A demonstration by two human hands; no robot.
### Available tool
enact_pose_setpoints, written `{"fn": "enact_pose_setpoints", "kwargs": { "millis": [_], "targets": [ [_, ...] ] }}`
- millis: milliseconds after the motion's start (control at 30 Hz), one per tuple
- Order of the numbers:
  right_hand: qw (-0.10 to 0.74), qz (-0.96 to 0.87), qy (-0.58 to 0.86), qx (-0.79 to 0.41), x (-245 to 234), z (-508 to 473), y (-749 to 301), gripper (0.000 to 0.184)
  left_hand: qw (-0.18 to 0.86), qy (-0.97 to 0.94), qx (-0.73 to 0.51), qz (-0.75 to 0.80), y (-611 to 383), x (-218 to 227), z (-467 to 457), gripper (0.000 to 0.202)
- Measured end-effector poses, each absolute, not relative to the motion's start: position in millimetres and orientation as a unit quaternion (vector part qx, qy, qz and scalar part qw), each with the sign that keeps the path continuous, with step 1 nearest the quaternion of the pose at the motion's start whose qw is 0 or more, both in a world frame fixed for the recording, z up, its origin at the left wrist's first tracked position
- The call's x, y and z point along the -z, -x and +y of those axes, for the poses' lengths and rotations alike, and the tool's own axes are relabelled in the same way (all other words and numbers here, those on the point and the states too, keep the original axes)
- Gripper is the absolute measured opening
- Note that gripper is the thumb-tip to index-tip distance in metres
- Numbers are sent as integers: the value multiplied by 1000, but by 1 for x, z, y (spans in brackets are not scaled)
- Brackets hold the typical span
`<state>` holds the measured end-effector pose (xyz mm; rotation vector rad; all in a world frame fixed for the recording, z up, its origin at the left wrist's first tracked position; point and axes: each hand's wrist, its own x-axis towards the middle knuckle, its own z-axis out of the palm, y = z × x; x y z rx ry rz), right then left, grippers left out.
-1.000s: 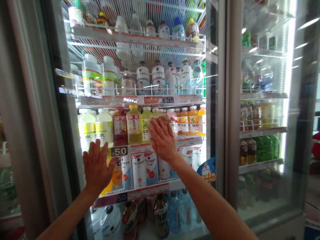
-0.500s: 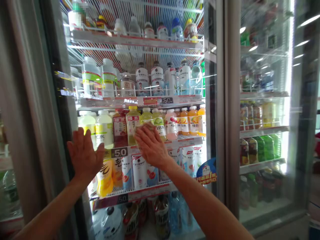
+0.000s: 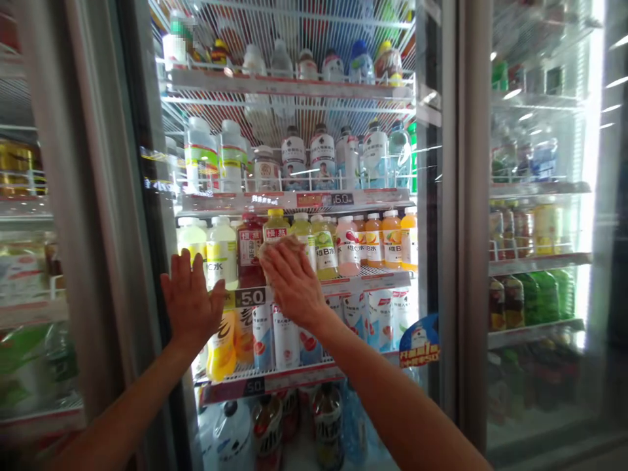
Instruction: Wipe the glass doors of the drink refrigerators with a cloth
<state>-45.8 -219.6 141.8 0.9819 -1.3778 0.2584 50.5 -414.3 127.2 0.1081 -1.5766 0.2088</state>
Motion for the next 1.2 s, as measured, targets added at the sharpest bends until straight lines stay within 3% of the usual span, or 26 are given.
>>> {"fn": "enact_pose_setpoints", "kwargs": {
  "millis": [267,567,867,967,1100,1200],
  "targets": [
    [684,-627,-190,-322,-178,-146,101,58,709,-57,-110,-694,-47,-125,-414,64],
    [651,-610,-425,-154,-159,-254,29,51,701,-40,-115,-703,-53,-123,-419,60],
    [692,-609,-219,-320,-165,-155,96,54,699,-57,-102,-705,-50,-120,-416,57],
    [663,-619,-297,-299,-160,-194,69,56,690,-58,-89,-716,-52,-120,-416,56],
    [616,-620,-449,-185,-138,-259,24,53,679,-57,-72,-728,-54,-121,-418,56],
    [607,-610,-486,-154,-127,-245,26,48,676,-61,-80,-730,-54,-120,-417,57]
  ]
}}
